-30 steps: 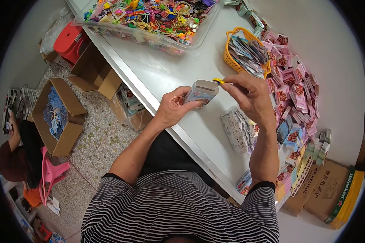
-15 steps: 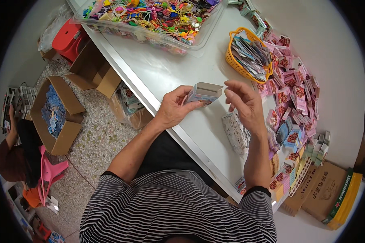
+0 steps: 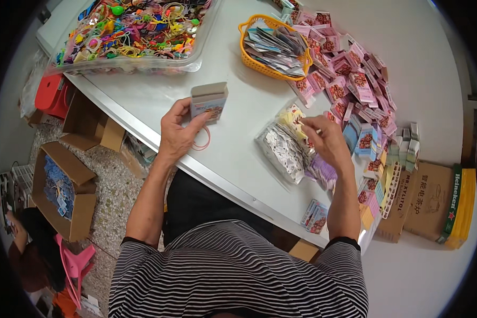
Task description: Packaging small colorful hair accessories into small boxes and bags at a workspace.
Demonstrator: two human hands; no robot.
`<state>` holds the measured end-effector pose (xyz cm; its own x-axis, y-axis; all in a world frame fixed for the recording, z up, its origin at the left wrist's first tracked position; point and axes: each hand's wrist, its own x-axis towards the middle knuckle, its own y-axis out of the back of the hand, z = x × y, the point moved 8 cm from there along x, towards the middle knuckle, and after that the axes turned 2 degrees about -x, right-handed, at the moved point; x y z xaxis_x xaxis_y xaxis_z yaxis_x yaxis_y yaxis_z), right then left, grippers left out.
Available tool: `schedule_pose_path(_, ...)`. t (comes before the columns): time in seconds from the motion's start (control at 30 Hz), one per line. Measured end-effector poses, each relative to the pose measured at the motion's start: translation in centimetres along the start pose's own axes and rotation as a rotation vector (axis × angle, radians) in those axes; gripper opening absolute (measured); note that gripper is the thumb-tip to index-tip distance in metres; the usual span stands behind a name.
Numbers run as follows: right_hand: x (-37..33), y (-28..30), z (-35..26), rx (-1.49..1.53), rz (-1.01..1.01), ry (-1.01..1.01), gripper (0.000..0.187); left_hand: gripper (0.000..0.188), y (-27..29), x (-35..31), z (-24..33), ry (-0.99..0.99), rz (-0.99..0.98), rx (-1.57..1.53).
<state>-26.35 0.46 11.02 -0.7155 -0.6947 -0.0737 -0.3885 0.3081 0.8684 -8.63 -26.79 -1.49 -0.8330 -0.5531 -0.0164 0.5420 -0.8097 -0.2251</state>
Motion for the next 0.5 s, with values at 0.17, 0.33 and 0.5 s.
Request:
schedule_pose_path(0.17, -1.2, -0.8, 1.8, -0.130, -0.015, 0.039, 0.022, 0.036, -1.5, -2.5, 3.4, -0.161, 0.132, 0.086)
schedule_pose_path(0.33, -0.7, -0.2, 3.3, -0.176, 0.155, 0.063, 0.022, 0.036, -5.5, -5.2, 2.2, -0.214, 0.005, 0.119)
schedule_pose_path(0.5, 1.4, -1.6, 4.1, -0.087, 0.166, 0.066, 0.026, 0.036, -6.1, -5.4, -1.8, -0.098, -0.032, -0.046)
